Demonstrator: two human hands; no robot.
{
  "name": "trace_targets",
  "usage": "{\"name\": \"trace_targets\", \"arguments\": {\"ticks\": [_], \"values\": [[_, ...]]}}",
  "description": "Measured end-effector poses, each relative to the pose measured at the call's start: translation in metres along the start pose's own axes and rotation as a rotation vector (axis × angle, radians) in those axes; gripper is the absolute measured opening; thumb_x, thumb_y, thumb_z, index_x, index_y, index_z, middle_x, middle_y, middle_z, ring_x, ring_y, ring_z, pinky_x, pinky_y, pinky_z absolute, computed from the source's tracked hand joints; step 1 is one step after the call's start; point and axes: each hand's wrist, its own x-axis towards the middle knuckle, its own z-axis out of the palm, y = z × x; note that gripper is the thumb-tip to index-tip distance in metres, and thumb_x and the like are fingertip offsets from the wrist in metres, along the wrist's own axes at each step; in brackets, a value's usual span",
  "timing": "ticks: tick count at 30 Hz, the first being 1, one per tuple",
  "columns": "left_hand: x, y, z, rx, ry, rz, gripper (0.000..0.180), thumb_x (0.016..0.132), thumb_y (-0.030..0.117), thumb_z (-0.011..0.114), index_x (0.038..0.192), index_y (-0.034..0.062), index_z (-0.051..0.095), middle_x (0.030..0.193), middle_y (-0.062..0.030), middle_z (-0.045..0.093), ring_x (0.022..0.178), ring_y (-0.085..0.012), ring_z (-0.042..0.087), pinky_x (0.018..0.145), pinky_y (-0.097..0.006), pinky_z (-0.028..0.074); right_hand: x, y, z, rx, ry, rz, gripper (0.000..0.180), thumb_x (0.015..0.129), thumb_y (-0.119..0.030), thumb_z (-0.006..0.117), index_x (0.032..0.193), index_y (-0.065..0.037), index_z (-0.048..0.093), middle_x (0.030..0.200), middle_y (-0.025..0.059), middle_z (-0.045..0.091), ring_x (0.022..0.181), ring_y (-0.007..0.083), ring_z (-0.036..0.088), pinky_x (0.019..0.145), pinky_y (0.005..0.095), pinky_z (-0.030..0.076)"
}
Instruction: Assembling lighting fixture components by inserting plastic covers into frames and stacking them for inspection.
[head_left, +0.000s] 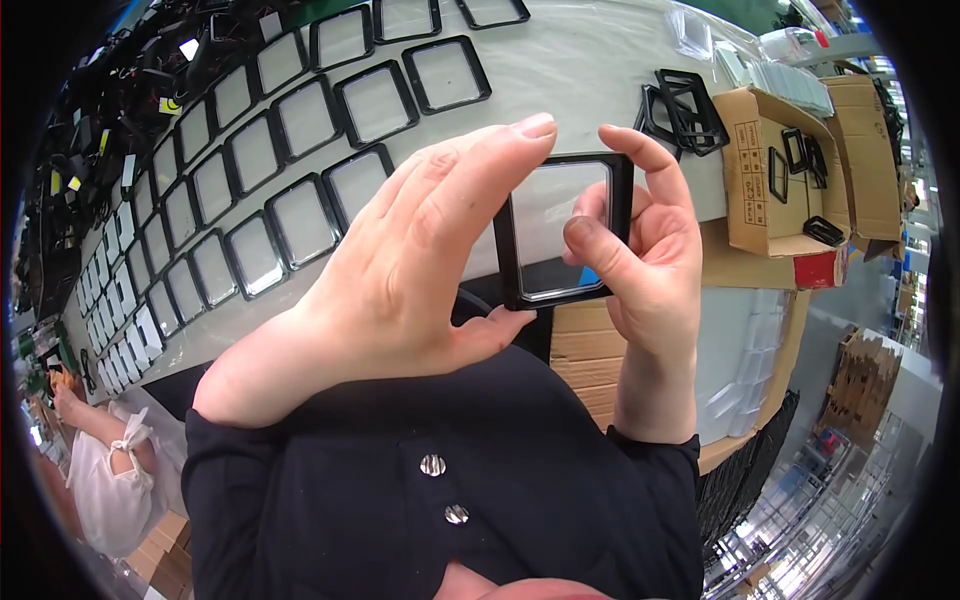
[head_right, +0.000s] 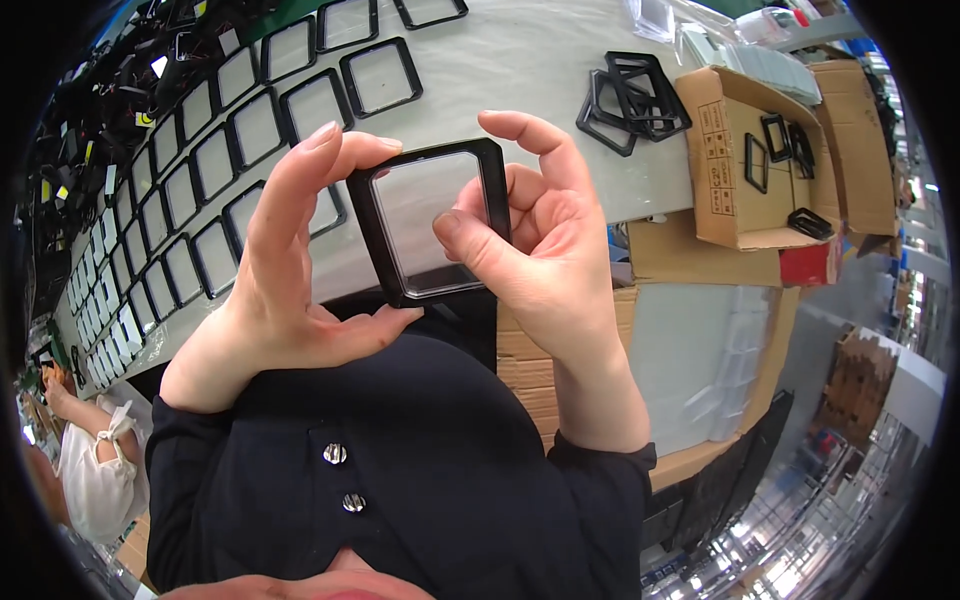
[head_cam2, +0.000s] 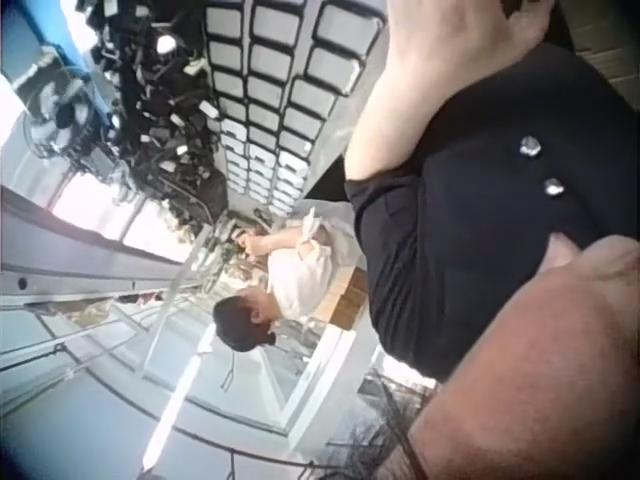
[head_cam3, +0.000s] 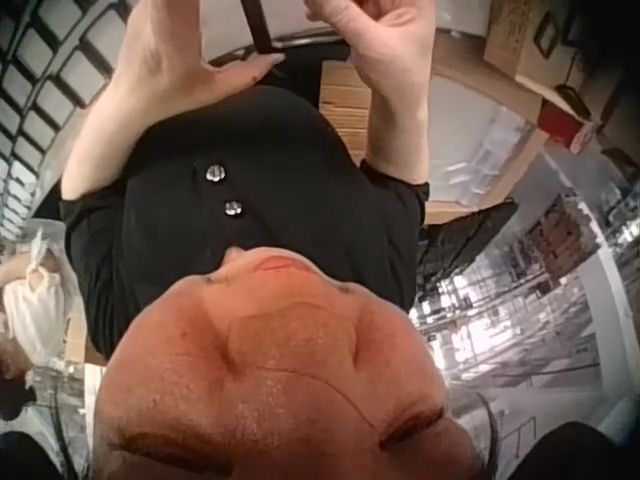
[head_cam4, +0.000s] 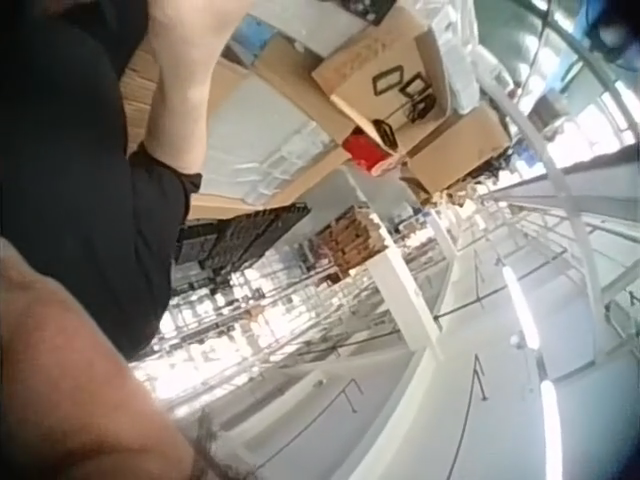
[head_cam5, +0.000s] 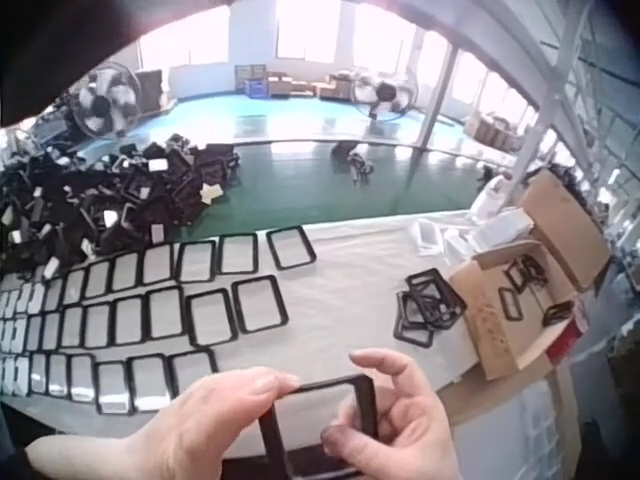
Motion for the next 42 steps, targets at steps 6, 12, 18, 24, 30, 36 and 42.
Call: {"name": "trace_targets", "arguments": {"ticks": [6,12,18,24,30,36,42], "values": [[-0.006,-0.005,0.002,-0.006,0.014,-0.06,0.111,0.055,0.003,0.084,0.146,-0.0016,0.02,0.129,-0.021,0.049,0.119,-0.0301,0.051,0.103,-0.041,0.039,0.004,0.007,0.005,-0.063,0.021,-0.012,0.06,0.081,0.003,0.069,0.132,-0.001,0.037,0.08,0.0021,0.059,0.071,0.0073,0.058,0.066,0.0178,0.046],[-0.016,-0.049,0.027,0.199,0.02,-0.207,0.1,0.057,0.013,0.082,0.142,0.0049,0.029,0.121,-0.0138,0.059,0.119,-0.0319,0.05,0.099,-0.04,0.043,0.015,0.058,-0.021,-1.16,0.153,-0.547,0.064,0.08,-0.025,0.072,0.134,-0.006,0.045,0.124,0.0134,0.054,0.111,0.0275,0.05,0.09,0.0368,0.039],[-0.023,-0.071,0.033,0.346,-0.1,-0.324,0.094,0.064,0.018,0.081,0.142,0.0047,0.029,0.123,-0.0121,0.059,0.122,-0.0317,0.046,0.102,-0.038,0.04,-0.002,0.083,-0.025,-1.667,-0.18,-0.537,0.051,0.089,-0.043,0.057,0.126,-0.009,0.058,0.138,0.0063,0.051,0.136,0.0298,0.034,0.106,0.0501,0.024],[-0.021,-0.072,0.033,0.405,-0.14,-0.199,0.072,0.063,0.021,0.079,0.126,0.005,0.051,0.125,-0.0131,0.054,0.119,-0.0321,0.046,0.1,-0.04,0.042,0.003,0.085,-0.018,-1.685,-0.126,-0.567,0.047,0.088,-0.041,0.058,0.117,-0.005,0.064,0.131,0.0065,0.057,0.132,0.0267,0.041,0.108,0.0549,0.019],[-0.02,-0.063,0.03,0.698,-0.178,-0.175,0.049,0.069,0.029,0.076,0.112,0.0091,0.061,0.129,-0.0174,0.048,0.13,-0.038,0.035,0.106,-0.047,0.032,0.06,0.05,-0.064,-1.119,0.005,-0.689,0.023,0.088,-0.021,0.06,0.096,-0.001,0.069,0.102,0.0153,0.069,0.102,0.033,0.063,0.089,0.0447,0.047],[-0.017,-0.057,0.013,0.819,-0.194,-0.258,0.05,0.068,0.025,0.075,0.111,0.0052,0.063,0.143,-0.0246,0.035,0.14,-0.0409,0.022,0.111,-0.049,0.025,0.163,-0.012,-0.166,-1.545,0.514,-0.432,0.044,0.087,-0.033,0.059,0.116,0.001,0.06,0.121,0.0197,0.06,0.113,0.035,0.056,0.099,0.0422,0.042],[-0.03,-0.055,0.008,0.83,-0.197,-0.343,0.052,0.071,0.031,0.073,0.116,0.0059,0.063,0.145,-0.0245,0.033,0.142,-0.0411,0.017,0.113,-0.051,0.02,0.233,-0.019,-0.195,-1.573,0.677,0.087,0.063,0.079,-0.048,0.065,0.121,-0.001,0.058,0.121,0.0209,0.06,0.113,0.0326,0.059,0.096,0.0403,0.046]]}}
